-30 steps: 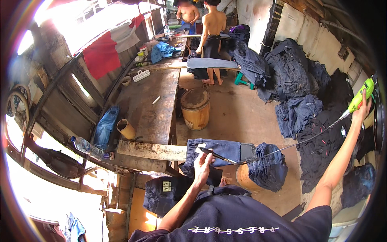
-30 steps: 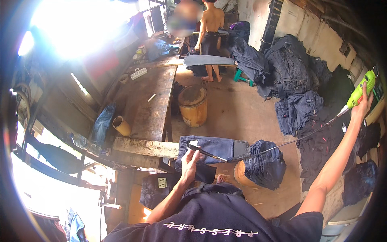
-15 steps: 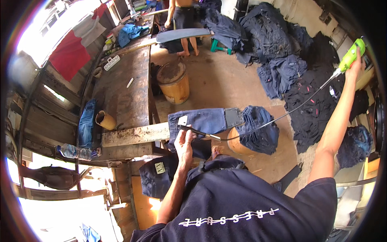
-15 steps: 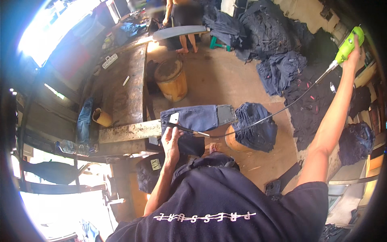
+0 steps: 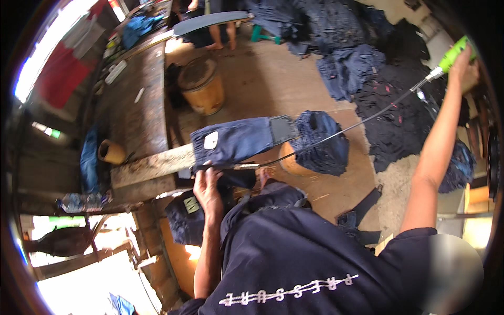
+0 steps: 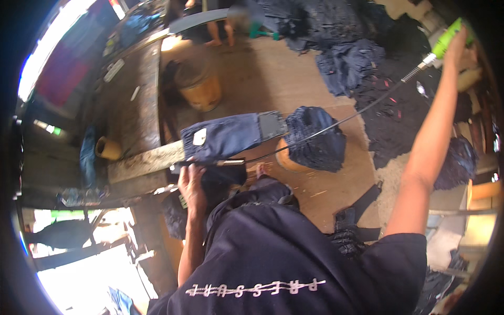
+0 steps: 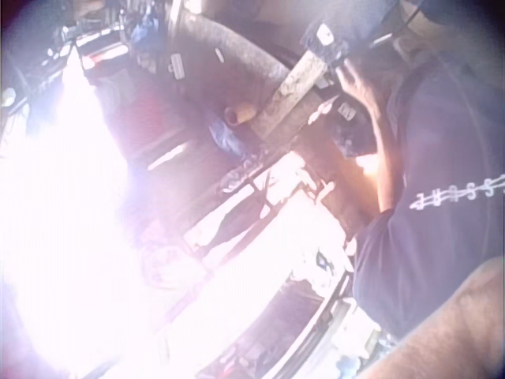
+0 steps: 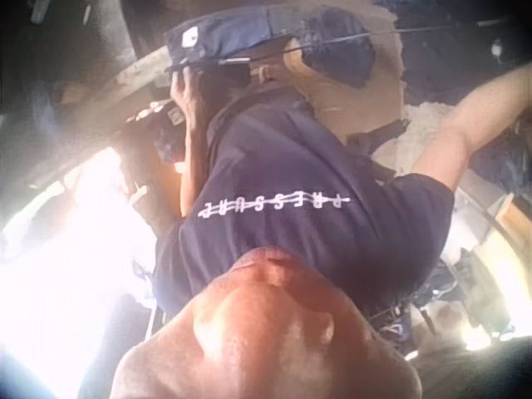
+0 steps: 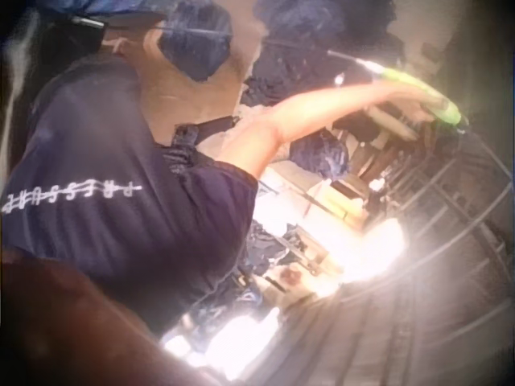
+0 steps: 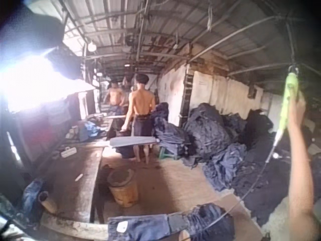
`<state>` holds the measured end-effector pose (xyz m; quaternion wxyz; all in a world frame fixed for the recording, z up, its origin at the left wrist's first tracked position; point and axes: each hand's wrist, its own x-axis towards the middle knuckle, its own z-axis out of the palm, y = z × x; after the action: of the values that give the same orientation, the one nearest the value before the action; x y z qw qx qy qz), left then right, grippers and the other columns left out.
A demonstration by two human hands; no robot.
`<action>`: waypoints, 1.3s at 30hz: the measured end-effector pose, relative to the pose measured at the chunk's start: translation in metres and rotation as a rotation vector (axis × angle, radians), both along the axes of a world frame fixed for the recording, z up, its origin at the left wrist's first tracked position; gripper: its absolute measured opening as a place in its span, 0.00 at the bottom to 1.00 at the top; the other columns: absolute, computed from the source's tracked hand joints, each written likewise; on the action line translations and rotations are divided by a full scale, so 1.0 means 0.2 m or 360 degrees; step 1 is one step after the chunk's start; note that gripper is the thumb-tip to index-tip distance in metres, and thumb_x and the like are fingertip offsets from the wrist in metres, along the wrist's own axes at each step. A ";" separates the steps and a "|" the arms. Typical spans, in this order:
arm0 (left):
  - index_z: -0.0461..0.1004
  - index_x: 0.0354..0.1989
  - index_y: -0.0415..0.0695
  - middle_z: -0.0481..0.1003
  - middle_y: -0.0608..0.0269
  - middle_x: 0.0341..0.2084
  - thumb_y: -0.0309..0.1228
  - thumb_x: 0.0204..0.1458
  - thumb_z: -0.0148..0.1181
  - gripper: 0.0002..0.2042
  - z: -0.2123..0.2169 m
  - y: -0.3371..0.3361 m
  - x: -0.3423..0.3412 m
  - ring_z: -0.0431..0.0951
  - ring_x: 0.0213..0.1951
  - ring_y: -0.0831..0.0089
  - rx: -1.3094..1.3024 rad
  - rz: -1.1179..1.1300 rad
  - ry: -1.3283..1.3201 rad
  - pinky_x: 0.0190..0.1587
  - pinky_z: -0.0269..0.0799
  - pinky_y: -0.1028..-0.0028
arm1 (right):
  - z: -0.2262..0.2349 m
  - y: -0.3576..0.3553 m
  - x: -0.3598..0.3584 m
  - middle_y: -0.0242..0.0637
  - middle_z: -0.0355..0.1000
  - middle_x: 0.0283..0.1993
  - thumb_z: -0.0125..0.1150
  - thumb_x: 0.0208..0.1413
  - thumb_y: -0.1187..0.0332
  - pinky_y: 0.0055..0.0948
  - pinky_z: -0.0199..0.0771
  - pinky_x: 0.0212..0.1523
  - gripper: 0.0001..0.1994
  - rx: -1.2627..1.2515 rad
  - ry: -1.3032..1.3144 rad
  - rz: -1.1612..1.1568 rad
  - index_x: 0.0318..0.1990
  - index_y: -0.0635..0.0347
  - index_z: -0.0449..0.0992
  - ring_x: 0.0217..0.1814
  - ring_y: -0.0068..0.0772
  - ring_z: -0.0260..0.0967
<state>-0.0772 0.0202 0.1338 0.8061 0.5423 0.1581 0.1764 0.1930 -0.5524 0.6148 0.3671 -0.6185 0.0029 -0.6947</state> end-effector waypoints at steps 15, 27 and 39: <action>0.78 0.64 0.38 0.82 0.63 0.50 0.33 0.75 0.59 0.16 -0.05 -0.13 -0.13 0.83 0.49 0.75 -0.0173 0.0143 0.0210 0.57 0.79 0.71 | -0.13 0.24 -0.05 0.63 0.79 0.55 0.62 0.65 0.54 0.51 0.80 0.58 0.31 -0.0255 -0.0136 -0.0536 0.60 0.80 0.72 0.57 0.59 0.80; 0.78 0.64 0.36 0.82 0.62 0.50 0.30 0.73 0.62 0.16 0.03 -0.50 0.29 0.82 0.52 0.76 -0.0195 0.0130 0.0044 0.57 0.80 0.74 | -2.24 1.66 -0.62 0.50 0.79 0.68 0.68 0.64 0.80 0.41 0.79 0.69 0.28 -0.0752 0.1732 0.2658 0.72 0.62 0.72 0.67 0.45 0.80; 0.58 0.80 0.33 0.64 0.43 0.76 0.59 0.71 0.57 0.43 1.29 -1.02 -0.37 0.67 0.74 0.49 -0.0029 0.0012 -0.1252 0.77 0.60 0.50 | -3.07 1.68 -0.26 0.47 0.79 0.50 0.67 0.66 0.62 0.55 0.71 0.59 0.13 -0.1288 0.1175 0.1554 0.52 0.60 0.82 0.55 0.57 0.73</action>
<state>-0.1510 -0.1840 0.3923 0.8093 0.4254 -0.1594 0.3724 0.1417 -0.2158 0.0004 0.3529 -0.8302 -0.4063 -0.1451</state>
